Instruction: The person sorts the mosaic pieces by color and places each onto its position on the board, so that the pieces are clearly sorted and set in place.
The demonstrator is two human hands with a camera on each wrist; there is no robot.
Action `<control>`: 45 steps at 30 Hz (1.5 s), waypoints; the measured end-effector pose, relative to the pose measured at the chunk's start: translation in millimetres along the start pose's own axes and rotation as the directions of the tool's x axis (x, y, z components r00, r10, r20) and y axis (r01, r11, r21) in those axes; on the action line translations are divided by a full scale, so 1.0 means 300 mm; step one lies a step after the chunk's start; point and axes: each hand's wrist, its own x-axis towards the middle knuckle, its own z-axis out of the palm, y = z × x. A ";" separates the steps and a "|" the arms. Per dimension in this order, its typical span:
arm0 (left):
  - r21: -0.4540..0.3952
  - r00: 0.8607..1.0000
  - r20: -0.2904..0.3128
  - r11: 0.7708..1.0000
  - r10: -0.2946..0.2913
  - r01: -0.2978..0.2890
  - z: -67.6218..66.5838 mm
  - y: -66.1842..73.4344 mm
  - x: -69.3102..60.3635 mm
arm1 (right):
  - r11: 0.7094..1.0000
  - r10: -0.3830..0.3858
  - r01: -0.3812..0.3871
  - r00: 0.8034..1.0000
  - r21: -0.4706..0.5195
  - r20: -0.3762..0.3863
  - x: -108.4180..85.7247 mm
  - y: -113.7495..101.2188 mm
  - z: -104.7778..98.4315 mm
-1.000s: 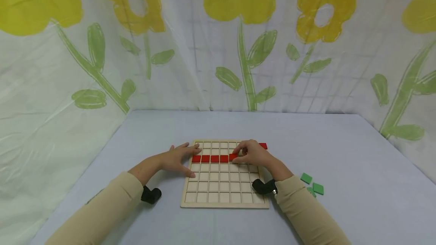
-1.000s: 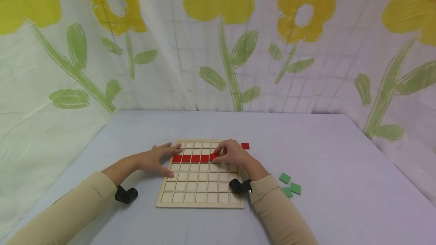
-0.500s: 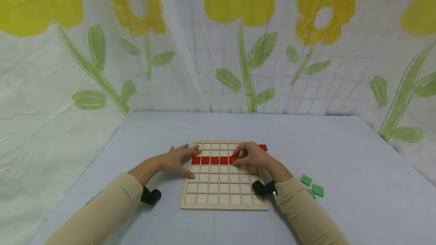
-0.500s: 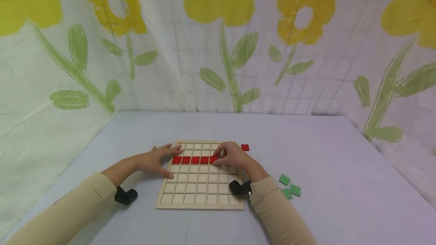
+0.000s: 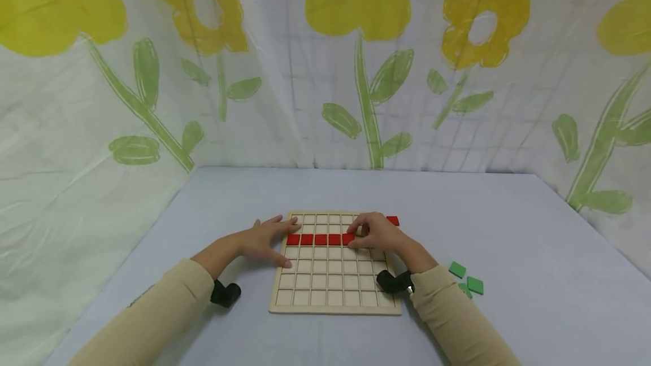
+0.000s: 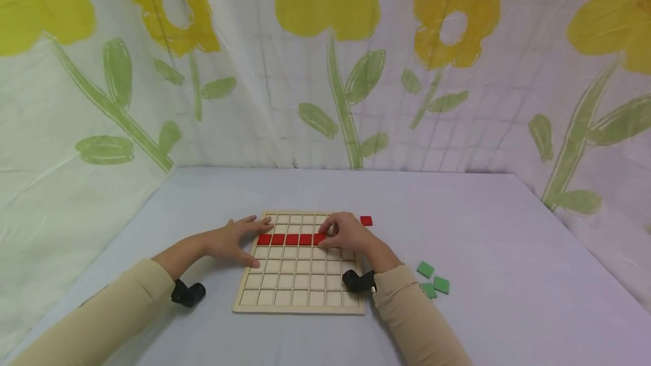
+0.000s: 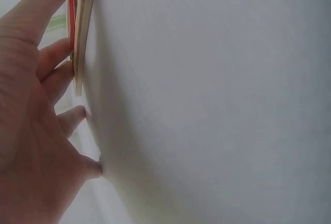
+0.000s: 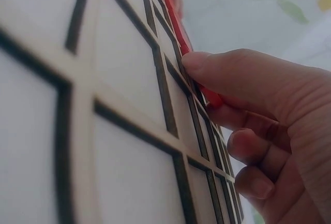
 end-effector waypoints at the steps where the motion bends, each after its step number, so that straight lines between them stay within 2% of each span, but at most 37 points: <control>1: 0.002 1.000 -0.003 1.000 0.004 -0.004 -0.002 0.000 0.001 | 1.000 -0.003 0.003 1.000 0.002 -0.001 0.000 -0.002 -0.002; 7: 0.010 1.000 0.001 1.000 0.002 -0.002 -0.008 -0.001 0.007 | 1.000 -0.007 0.006 1.000 -0.009 -0.014 0.002 -0.006 -0.018; 11: 0.011 1.000 0.003 1.000 -0.006 0.006 -0.009 -0.001 0.010 | 1.000 -0.006 0.005 0.998 -0.024 -0.055 -0.005 -0.001 -0.044; 23: -0.002 1.000 0.002 1.000 0.015 -0.015 -0.004 -0.006 0.008 | 0.995 0.091 -0.096 0.983 -0.029 -0.162 -0.033 0.031 -0.131; 26: -0.008 1.000 -0.002 1.000 0.030 -0.030 -0.005 -0.005 0.003 | 0.991 0.125 -0.131 0.974 -0.019 -0.188 -0.042 0.049 -0.150; 33: -0.003 1.000 0.001 1.000 -0.004 0.004 -0.003 -0.004 0.002 | 0.974 0.226 -0.223 0.943 0.043 -0.244 -0.061 0.105 -0.194; 41: -0.002 1.000 0.000 1.000 -0.001 0.001 -0.005 -0.005 0.005 | 0.947 0.319 -0.300 0.918 0.114 -0.235 -0.074 0.159 -0.209; 45: -0.002 1.000 0.000 1.000 -0.005 0.005 -0.006 -0.001 0.001 | 0.939 0.340 -0.315 0.913 0.141 -0.226 -0.078 0.177 -0.205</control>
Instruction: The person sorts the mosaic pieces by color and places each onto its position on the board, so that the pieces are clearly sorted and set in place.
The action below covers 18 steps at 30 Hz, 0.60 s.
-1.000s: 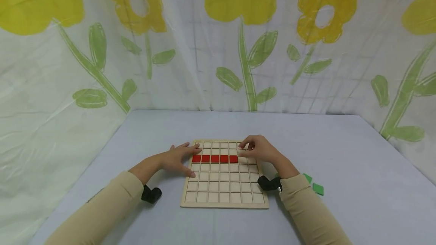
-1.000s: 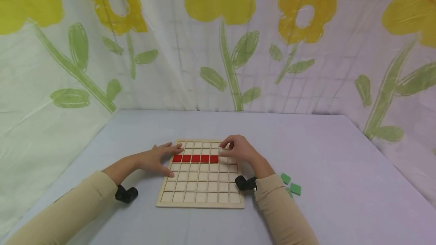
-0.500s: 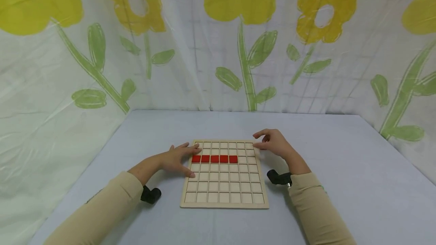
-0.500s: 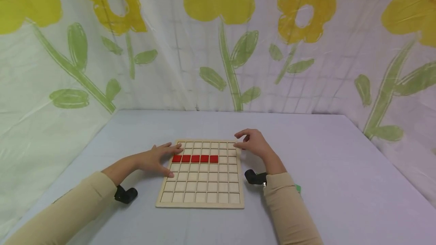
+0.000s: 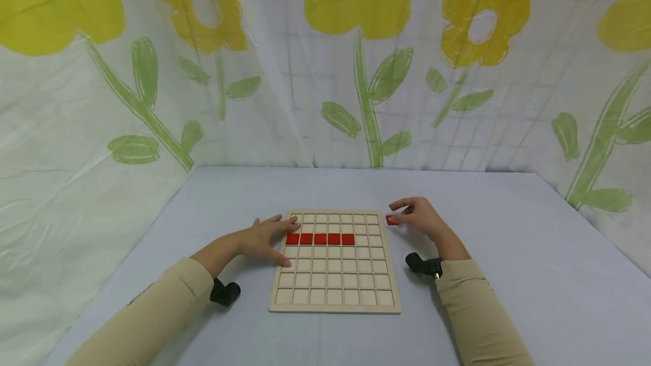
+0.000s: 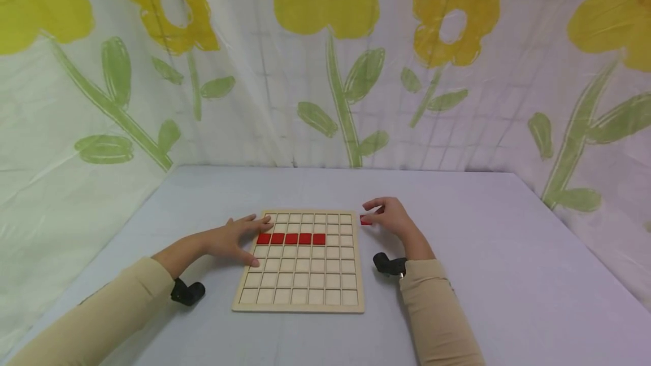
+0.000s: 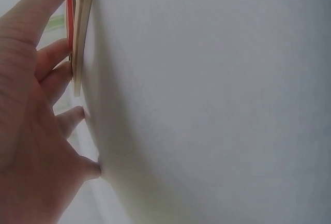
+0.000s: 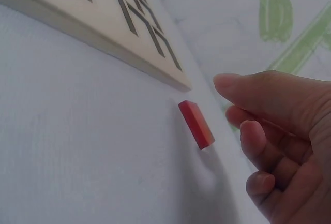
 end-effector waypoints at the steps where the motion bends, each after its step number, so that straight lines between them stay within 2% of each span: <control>1: 0.002 1.000 0.001 1.000 -0.004 0.004 0.000 0.001 -0.001 | 1.000 0.002 -0.002 1.000 0.000 0.001 -0.001 0.003 0.001; 8: 0.011 1.000 -0.002 1.000 -0.007 0.007 0.006 -0.003 0.005 | 0.998 0.040 -0.041 0.999 -0.056 -0.008 0.001 0.025 0.011; 18: 0.014 1.000 0.002 1.000 -0.003 0.003 0.002 -0.001 0.001 | 0.997 0.035 -0.034 0.999 -0.063 0.011 0.003 0.053 0.006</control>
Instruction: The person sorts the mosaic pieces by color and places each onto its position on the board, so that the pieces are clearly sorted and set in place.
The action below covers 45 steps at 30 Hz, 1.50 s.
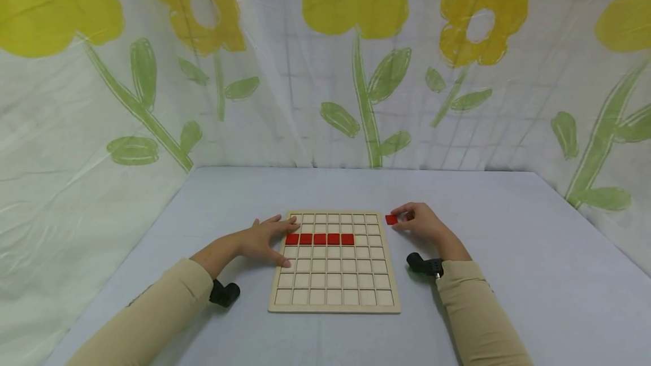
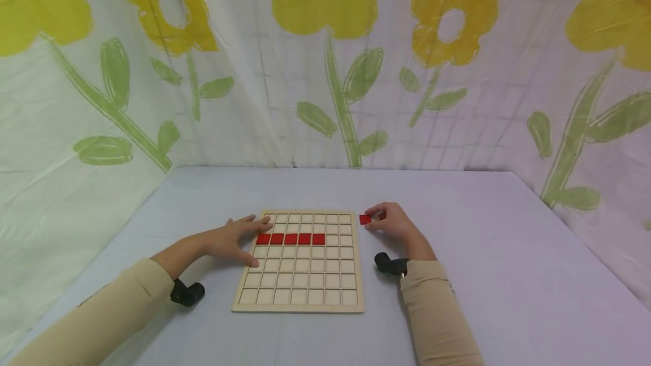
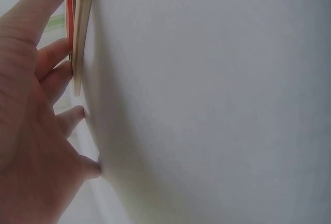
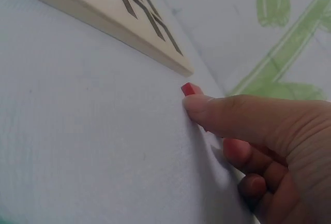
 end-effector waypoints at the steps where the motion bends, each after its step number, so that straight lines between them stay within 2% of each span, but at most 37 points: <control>1: 0.000 1.000 0.000 1.000 0.001 -0.001 0.000 -0.001 0.000 | 1.000 -0.005 0.005 1.000 -0.005 0.001 -0.001 0.000 -0.001; 15: 0.002 1.000 -0.002 1.000 -0.008 0.008 0.003 0.000 0.002 | 0.999 -0.018 0.019 1.000 -0.042 0.018 -0.006 -0.002 0.003; 21: -0.001 1.000 -0.003 1.000 -0.003 0.003 0.001 0.001 0.002 | 0.998 -0.046 0.048 0.998 -0.044 0.032 -0.007 -0.009 0.000; 30: -0.008 1.000 0.001 1.000 0.000 0.000 0.000 0.005 0.000 | 0.994 -0.068 0.069 0.998 -0.085 0.018 -0.010 -0.004 0.000; 38: -0.006 1.000 -0.002 1.000 -0.001 0.001 0.003 0.004 -0.002 | 0.993 -0.060 0.065 0.997 -0.099 0.054 -0.032 -0.032 -0.025; 45: -0.014 1.000 0.000 1.000 0.000 0.000 0.003 0.000 0.003 | 0.978 -0.169 0.173 0.985 -0.113 0.046 -0.052 -0.082 -0.052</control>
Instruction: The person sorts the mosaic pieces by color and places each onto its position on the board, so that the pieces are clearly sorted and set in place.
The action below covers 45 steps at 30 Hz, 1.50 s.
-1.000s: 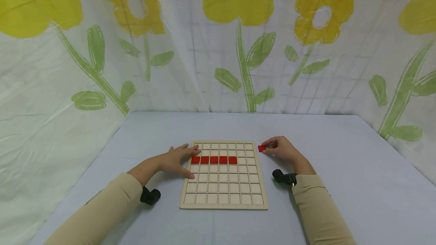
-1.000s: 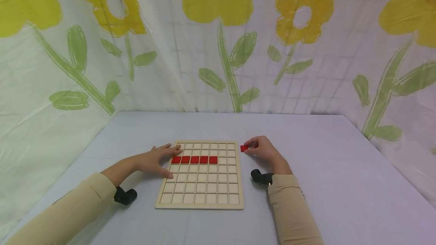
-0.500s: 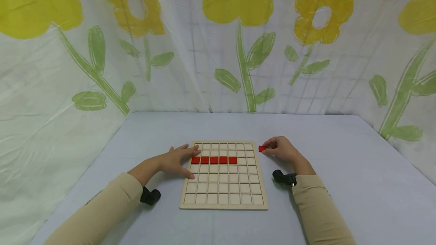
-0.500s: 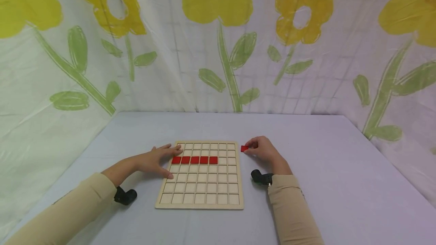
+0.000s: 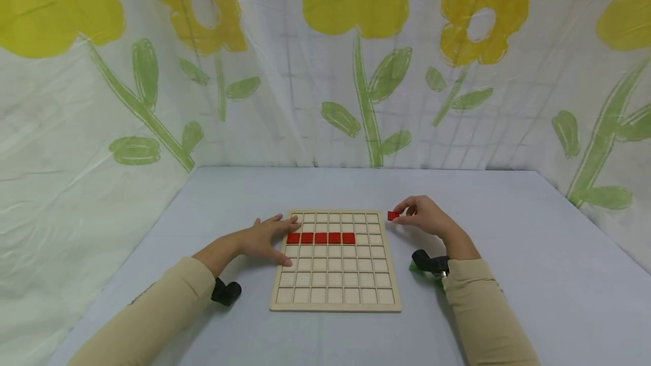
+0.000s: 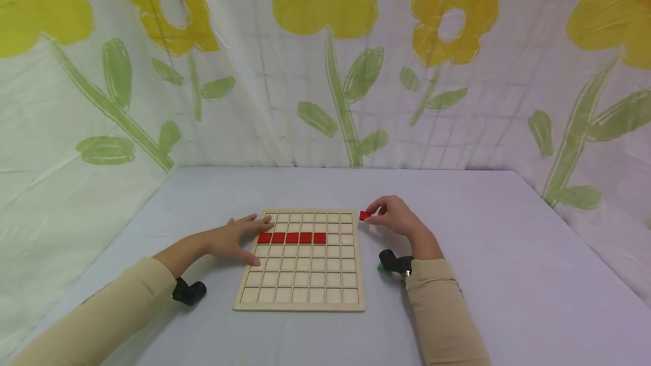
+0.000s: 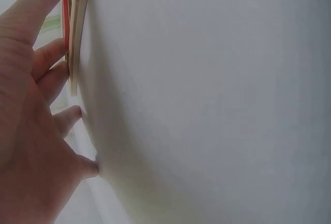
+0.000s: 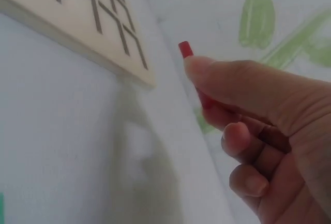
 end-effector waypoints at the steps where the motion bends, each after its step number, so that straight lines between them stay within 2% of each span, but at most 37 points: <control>1: -0.001 1.000 -0.001 1.000 0.001 -0.001 0.000 -0.001 0.000 | 1.000 -0.023 0.023 1.000 -0.007 0.003 0.001 -0.007 -0.001; 7: 0.003 1.000 -0.003 1.000 -0.007 0.007 -0.001 -0.011 0.000 | 0.997 -0.076 0.077 0.997 -0.031 0.035 0.020 -0.050 0.011; 23: 0.005 1.000 -0.004 1.000 0.006 -0.006 0.000 -0.003 0.001 | 0.999 -0.025 0.028 0.997 -0.033 0.079 0.010 -0.136 0.067; 29: 0.007 1.000 -0.003 1.000 0.004 -0.004 0.000 -0.007 0.001 | 0.998 -0.033 0.040 0.989 -0.045 0.143 0.010 -0.150 0.097; 38: -0.002 1.000 -0.008 1.000 0.014 -0.014 0.002 -0.010 0.002 | 0.992 -0.080 0.098 0.972 -0.073 0.221 0.014 -0.182 0.120; 45: -0.001 1.000 -0.006 1.000 0.007 -0.007 0.001 -0.006 0.001 | 0.991 -0.046 0.075 0.967 -0.107 0.251 0.022 -0.208 0.133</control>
